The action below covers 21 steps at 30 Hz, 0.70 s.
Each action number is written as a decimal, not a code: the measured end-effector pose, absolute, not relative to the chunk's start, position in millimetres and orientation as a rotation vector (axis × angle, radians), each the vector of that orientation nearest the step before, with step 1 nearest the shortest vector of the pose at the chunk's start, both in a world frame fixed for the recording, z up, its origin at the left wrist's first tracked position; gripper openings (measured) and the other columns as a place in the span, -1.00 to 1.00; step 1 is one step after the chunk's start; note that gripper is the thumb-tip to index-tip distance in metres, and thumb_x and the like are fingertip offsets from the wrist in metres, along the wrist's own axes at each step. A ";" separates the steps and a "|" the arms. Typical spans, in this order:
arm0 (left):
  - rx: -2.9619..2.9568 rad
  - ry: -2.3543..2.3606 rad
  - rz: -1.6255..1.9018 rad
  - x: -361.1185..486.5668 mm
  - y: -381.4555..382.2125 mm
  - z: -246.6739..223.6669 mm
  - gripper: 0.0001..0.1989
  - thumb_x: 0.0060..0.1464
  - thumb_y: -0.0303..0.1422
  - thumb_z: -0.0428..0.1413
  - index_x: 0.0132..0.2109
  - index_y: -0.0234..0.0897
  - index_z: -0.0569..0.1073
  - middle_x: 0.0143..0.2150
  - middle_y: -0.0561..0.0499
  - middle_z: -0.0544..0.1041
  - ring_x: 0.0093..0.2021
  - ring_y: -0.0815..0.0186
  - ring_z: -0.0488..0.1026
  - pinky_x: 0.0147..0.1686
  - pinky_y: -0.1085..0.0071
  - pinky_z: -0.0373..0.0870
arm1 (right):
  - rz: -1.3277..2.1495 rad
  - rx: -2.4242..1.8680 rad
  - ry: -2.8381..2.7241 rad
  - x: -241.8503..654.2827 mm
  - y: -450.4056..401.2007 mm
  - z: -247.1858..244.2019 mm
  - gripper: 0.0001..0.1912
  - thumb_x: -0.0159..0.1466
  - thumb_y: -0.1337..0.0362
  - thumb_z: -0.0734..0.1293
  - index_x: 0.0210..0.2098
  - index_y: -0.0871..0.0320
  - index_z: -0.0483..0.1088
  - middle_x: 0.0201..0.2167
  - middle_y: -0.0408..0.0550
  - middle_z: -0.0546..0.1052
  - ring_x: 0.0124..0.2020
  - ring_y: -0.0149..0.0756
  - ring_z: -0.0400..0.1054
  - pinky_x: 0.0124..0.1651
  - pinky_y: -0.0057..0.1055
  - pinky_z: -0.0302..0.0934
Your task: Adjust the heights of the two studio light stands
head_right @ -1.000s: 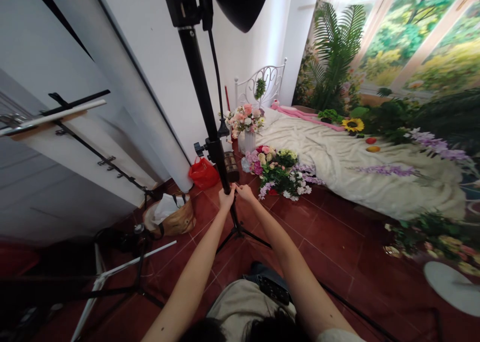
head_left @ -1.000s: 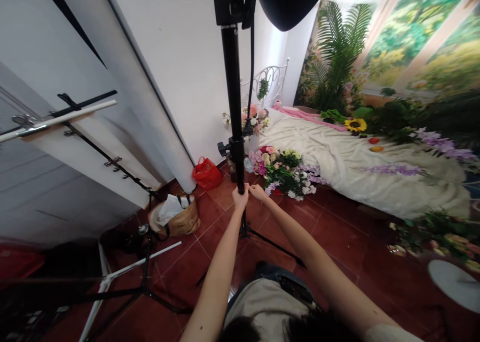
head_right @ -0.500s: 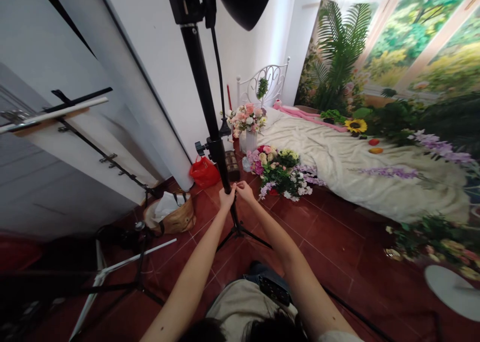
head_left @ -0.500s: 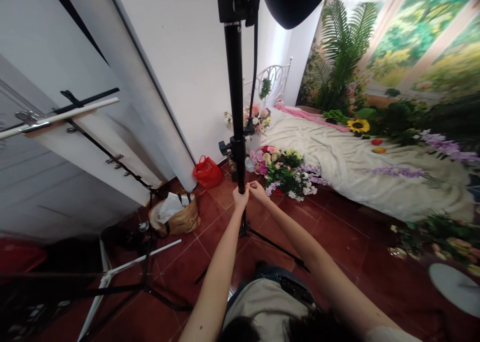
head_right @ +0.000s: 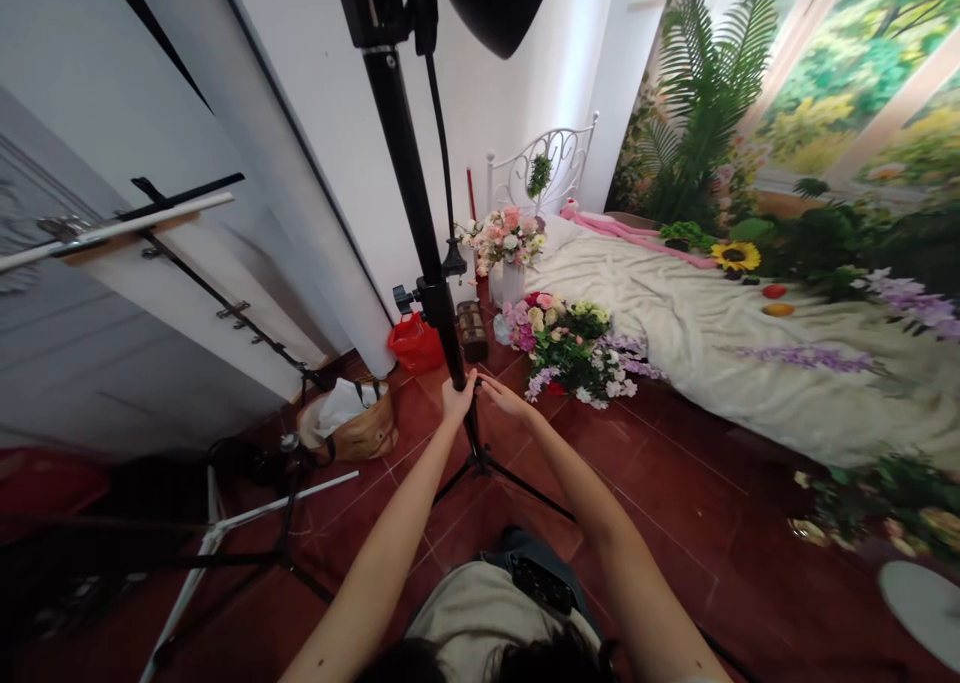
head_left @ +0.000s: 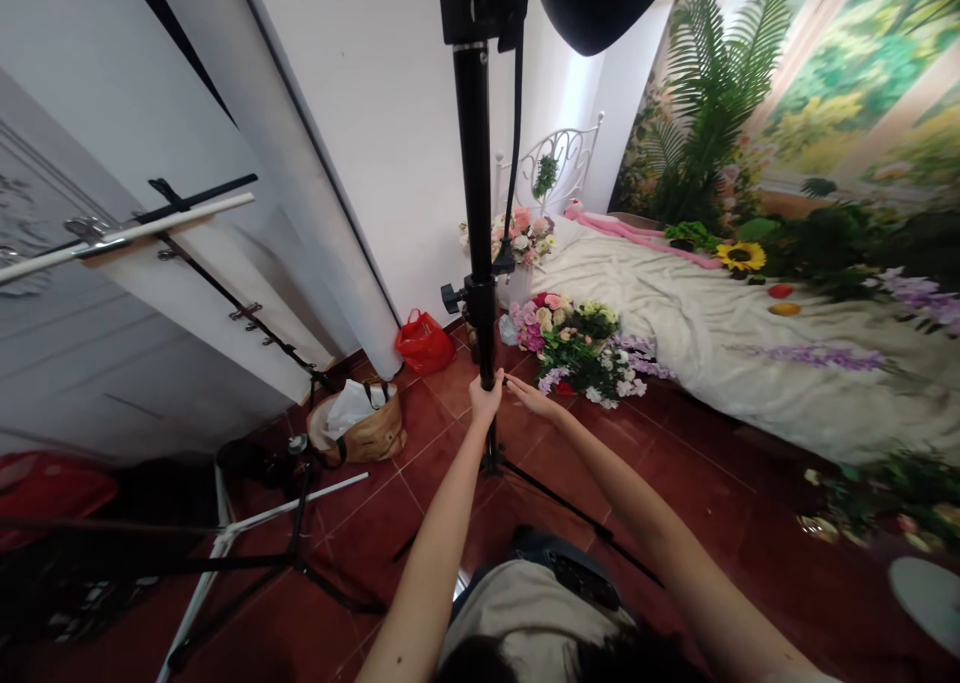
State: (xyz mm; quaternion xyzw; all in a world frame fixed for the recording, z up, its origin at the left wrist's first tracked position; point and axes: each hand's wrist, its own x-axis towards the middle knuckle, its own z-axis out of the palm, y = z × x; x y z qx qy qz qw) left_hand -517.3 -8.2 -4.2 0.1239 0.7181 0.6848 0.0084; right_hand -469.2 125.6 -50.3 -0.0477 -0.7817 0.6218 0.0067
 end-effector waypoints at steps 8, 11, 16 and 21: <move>0.369 2.247 2.133 -518.3 -5.9 -5.6 -0.66 -0.09 -0.09 0.17 -0.44 -0.34 0.48 -0.46 -0.09 0.52 -0.41 0.28 0.46 -0.41 0.43 0.34 | 1.882 -0.087 -2.334 -477.1 123.0 -70.3 -0.50 0.29 0.01 0.14 0.16 0.04 0.25 0.13 0.00 0.35 0.08 -0.23 0.30 0.04 -0.21 0.30; 0.333 2.239 2.148 -518.6 -5.5 -4.6 -0.68 -0.13 -0.11 0.20 -0.47 -0.33 0.48 -0.48 -0.08 0.52 -0.42 0.28 0.46 -0.42 0.43 0.34 | 1.847 -0.116 -2.287 -479.8 121.9 -68.4 -0.52 0.29 -0.01 0.12 0.10 0.07 0.30 0.08 0.01 0.40 0.05 -0.24 0.32 0.04 -0.21 0.28; 0.281 2.195 2.152 -519.8 -4.2 -6.1 -0.70 -0.15 -0.14 0.23 -0.51 -0.33 0.46 -0.51 -0.06 0.50 -0.44 0.29 0.44 -0.44 0.44 0.33 | 1.879 -0.159 -2.237 -480.3 118.5 -62.1 -0.53 0.26 -0.03 0.15 0.01 0.12 0.37 0.02 0.04 0.43 -0.03 -0.23 0.36 0.01 -0.24 0.30; 0.299 2.185 2.147 -521.0 -3.3 -9.0 -0.69 -0.15 -0.14 0.23 -0.50 -0.33 0.46 -0.48 -0.06 0.50 -0.45 0.31 0.44 -0.45 0.45 0.33 | 1.873 -0.236 -2.151 -482.1 105.8 -71.9 -0.51 0.29 -0.02 0.08 0.06 0.11 0.31 0.06 0.04 0.40 0.01 -0.23 0.33 0.03 -0.23 0.27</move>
